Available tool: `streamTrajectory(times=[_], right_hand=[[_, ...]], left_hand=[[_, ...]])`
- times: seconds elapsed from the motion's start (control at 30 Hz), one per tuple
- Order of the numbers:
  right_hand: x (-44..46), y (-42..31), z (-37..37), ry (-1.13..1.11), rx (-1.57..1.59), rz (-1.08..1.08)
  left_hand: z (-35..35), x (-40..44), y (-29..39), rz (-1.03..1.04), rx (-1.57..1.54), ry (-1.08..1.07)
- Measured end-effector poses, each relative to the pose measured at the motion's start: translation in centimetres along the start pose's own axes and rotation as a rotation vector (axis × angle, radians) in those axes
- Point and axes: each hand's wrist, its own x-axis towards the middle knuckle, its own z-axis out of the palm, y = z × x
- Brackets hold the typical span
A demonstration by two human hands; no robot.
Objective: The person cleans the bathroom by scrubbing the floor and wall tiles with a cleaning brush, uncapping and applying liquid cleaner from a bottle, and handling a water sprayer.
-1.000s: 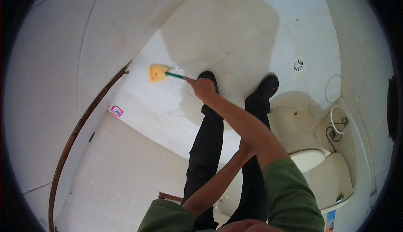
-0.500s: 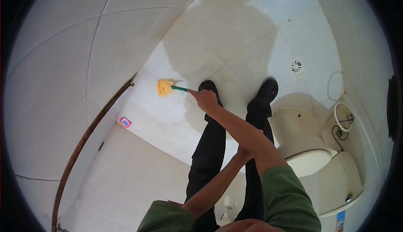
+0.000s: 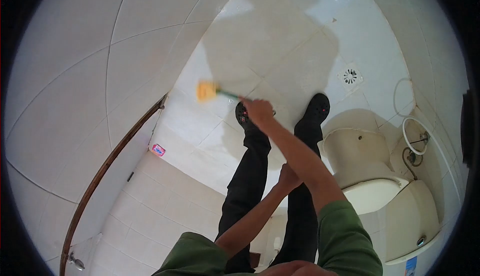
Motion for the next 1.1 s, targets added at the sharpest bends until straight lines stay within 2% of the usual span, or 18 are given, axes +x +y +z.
streamTrajectory(times=[0.07, 0.1, 0.17, 0.2, 0.27, 0.33, 0.37, 0.43, 0.47, 0.57, 0.67, 0.7, 0.8, 0.9, 0.93, 1.03, 1.07, 1.1], right_hand=[[1.1, 2.0, -5.3, 0.166, 0.077, 0.216], [1.7, 2.7, -7.3, 0.258, 0.109, 0.320], [1.3, 1.8, -6.8, 0.266, 0.135, 0.336], [0.8, 1.2, -6.1, 0.269, 0.146, 0.340], [-1.1, -0.6, 0.4, 0.233, 0.091, 0.094], [-1.3, -3.2, 4.6, -0.019, 0.110, -0.026], [-0.5, -4.2, 4.5, 0.060, 0.098, -0.016], [1.1, -6.1, 3.0, 0.203, 0.077, 0.005], [2.1, -6.7, 2.0, 0.275, 0.084, 0.101], [2.9, -8.2, 2.4, 0.241, 0.195, 0.153], [3.6, -9.8, 8.6, 0.086, 0.092, -0.036], [3.1, -11.0, 8.1, 0.030, 0.083, -0.076], [3.6, -10.3, 4.8, 0.105, 0.081, -0.001], [3.4, -7.7, -4.2, 0.200, 0.130, 0.168], [3.7, -7.4, -4.9, 0.168, 0.135, 0.160], [4.6, -12.4, -2.1, 0.136, 0.148, 0.128], [6.1, -14.0, 0.6, 0.111, 0.133, 0.052], [7.8, -15.9, 2.2, 0.022, 0.166, 0.080]], left_hand=[[-0.3, 0.6, 0.7, -0.219, 0.228, -0.234], [-0.1, 0.7, 0.6, -0.205, 0.209, -0.223], [0.1, -0.1, 0.5, -0.189, 0.168, -0.199], [0.5, -0.3, -0.1, -0.069, 0.095, -0.145], [1.7, -0.9, -2.0, 0.167, -0.056, -0.041], [3.4, -0.2, -2.0, 0.186, -0.151, 0.101], [3.8, 0.1, -2.2, 0.193, -0.197, 0.169], [3.1, 0.6, -1.1, 0.111, -0.099, 0.160], [2.9, 0.3, -0.9, 0.063, -0.051, 0.149], [3.5, -1.1, -1.5, 0.069, 0.028, 0.118], [2.5, -1.9, -0.5, 0.077, 0.127, 0.074], [2.3, -2.2, -0.5, 0.078, 0.144, 0.066], [2.1, -1.3, -0.5, 0.096, 0.076, 0.100], [3.6, -1.4, -2.6, 0.124, -0.024, 0.154], [3.9, -1.9, -2.7, 0.149, -0.080, 0.176], [3.2, -1.5, -1.4, 0.171, 0.023, 0.157], [2.2, -1.4, -0.2, 0.140, 0.072, 0.128], [1.1, -1.2, 1.2, 0.110, 0.122, 0.097]])
